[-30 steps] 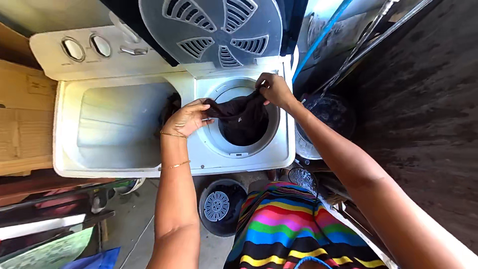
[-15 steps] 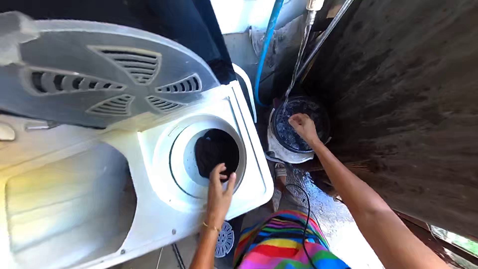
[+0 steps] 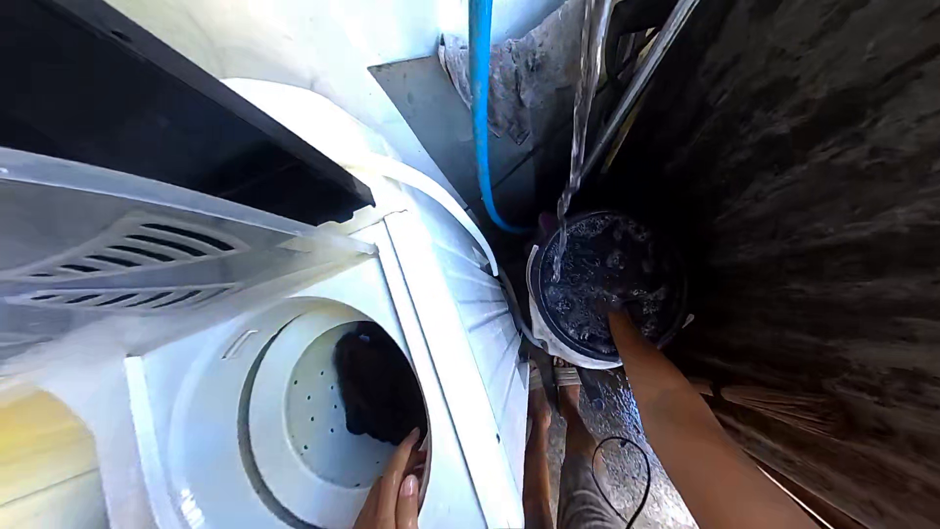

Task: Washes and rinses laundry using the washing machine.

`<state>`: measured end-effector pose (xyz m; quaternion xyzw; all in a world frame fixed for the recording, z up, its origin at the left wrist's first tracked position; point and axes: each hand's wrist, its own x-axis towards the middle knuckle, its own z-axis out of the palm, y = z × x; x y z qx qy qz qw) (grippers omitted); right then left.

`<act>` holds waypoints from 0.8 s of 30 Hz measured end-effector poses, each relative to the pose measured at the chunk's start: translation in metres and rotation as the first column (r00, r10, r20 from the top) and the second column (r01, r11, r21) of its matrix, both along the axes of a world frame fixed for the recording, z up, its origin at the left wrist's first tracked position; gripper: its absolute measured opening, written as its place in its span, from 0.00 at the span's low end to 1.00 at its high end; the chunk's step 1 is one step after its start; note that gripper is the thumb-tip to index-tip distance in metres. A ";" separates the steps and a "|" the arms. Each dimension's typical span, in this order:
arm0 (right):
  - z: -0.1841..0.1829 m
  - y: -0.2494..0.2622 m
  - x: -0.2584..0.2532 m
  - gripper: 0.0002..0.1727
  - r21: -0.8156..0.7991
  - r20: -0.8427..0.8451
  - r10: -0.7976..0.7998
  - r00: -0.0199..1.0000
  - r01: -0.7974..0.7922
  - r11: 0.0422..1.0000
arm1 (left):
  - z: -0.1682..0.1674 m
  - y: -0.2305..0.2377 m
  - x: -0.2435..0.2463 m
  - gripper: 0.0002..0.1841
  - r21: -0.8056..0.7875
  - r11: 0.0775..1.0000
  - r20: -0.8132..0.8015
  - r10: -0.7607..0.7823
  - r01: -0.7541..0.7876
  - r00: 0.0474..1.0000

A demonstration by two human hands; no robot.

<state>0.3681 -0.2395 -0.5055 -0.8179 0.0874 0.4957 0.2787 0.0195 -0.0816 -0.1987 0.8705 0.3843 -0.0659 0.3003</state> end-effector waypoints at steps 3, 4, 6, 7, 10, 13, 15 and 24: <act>0.042 -0.004 -0.018 0.29 -0.101 -0.022 0.336 0.942 -0.336 0.936 | 0.006 -0.002 -0.001 0.29 0.007 1.000 -0.018 -0.004 0.004 1.000; 0.038 -0.004 -0.017 0.30 -0.118 0.002 0.482 0.876 -0.479 0.870 | 0.006 -0.003 -0.001 0.29 0.021 1.000 -0.013 -0.009 0.009 1.000; 0.047 0.000 -0.004 0.31 -0.134 0.107 0.649 0.753 -0.636 0.760 | 0.006 -0.004 -0.002 0.30 0.061 0.998 -0.005 -0.004 0.004 1.000; 0.065 0.001 0.004 0.28 -0.142 0.188 0.658 0.729 -0.643 0.753 | 0.005 -0.005 -0.003 0.30 0.091 0.996 0.004 -0.002 0.002 1.000; 0.138 -0.010 0.018 0.21 -0.042 0.397 0.579 0.712 -0.617 0.786 | 0.003 -0.002 -0.004 0.31 0.166 0.986 0.059 -0.032 0.021 0.998; 0.235 -0.018 0.019 0.14 0.003 0.590 0.500 0.634 -0.621 0.784 | 0.023 -0.009 0.018 0.27 0.146 0.989 0.337 -0.085 0.037 0.938; 0.282 -0.024 0.025 0.11 0.028 0.733 0.422 0.534 -0.643 0.765 | 0.033 -0.027 0.057 0.23 0.047 0.995 0.597 -0.103 0.093 0.796; 0.484 -0.043 0.022 0.13 0.140 0.938 0.118 0.325 -0.670 0.729 | -0.004 -0.083 0.254 0.58 -0.948 0.173 -0.108 0.618 -0.268 0.779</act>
